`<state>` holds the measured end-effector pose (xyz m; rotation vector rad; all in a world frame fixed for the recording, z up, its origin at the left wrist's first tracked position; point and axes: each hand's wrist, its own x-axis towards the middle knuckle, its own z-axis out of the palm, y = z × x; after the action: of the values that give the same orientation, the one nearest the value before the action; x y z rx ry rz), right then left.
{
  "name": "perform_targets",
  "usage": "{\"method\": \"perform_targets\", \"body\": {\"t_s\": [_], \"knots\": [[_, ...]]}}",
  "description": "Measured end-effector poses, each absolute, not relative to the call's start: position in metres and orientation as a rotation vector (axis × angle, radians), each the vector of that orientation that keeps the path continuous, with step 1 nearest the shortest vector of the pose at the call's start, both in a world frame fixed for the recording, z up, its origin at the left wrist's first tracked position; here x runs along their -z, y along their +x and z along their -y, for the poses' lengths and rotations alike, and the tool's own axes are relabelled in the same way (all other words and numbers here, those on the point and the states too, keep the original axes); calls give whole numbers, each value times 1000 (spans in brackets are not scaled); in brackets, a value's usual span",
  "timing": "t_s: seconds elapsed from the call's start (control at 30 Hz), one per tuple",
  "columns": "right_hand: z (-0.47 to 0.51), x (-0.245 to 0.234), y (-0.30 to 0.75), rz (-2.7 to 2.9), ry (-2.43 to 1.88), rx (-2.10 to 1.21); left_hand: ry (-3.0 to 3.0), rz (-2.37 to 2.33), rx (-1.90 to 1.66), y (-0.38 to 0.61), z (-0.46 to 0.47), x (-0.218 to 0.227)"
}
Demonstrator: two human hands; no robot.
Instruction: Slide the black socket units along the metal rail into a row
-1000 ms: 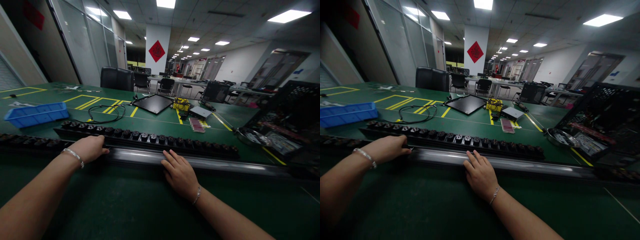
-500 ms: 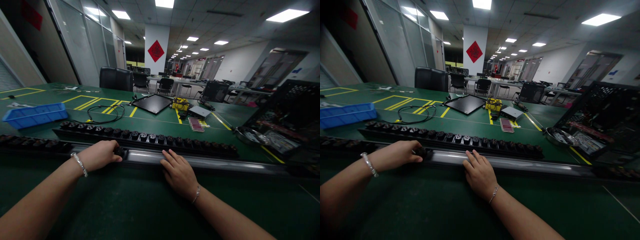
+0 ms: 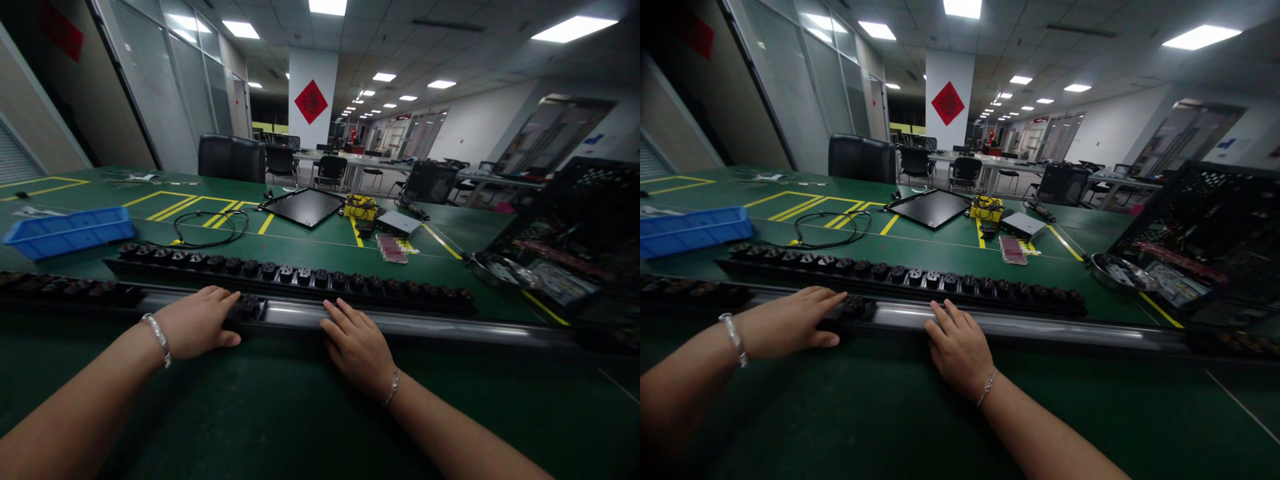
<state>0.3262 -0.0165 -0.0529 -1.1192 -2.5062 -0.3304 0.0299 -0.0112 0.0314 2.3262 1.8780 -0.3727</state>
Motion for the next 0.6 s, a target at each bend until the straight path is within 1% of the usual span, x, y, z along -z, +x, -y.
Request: {"method": "perform_targets", "body": {"t_s": [0.13, 0.33, 0.6], "knots": [[16, 53, 326, 2502, -1115, 335, 2419, -1906, 368, 37, 16, -24], [17, 53, 326, 2507, -1119, 333, 2364, -1830, 545, 54, 19, -15], [16, 54, 326, 2509, -1120, 336, 2378, -1981, 597, 79, 31, -12]]}}
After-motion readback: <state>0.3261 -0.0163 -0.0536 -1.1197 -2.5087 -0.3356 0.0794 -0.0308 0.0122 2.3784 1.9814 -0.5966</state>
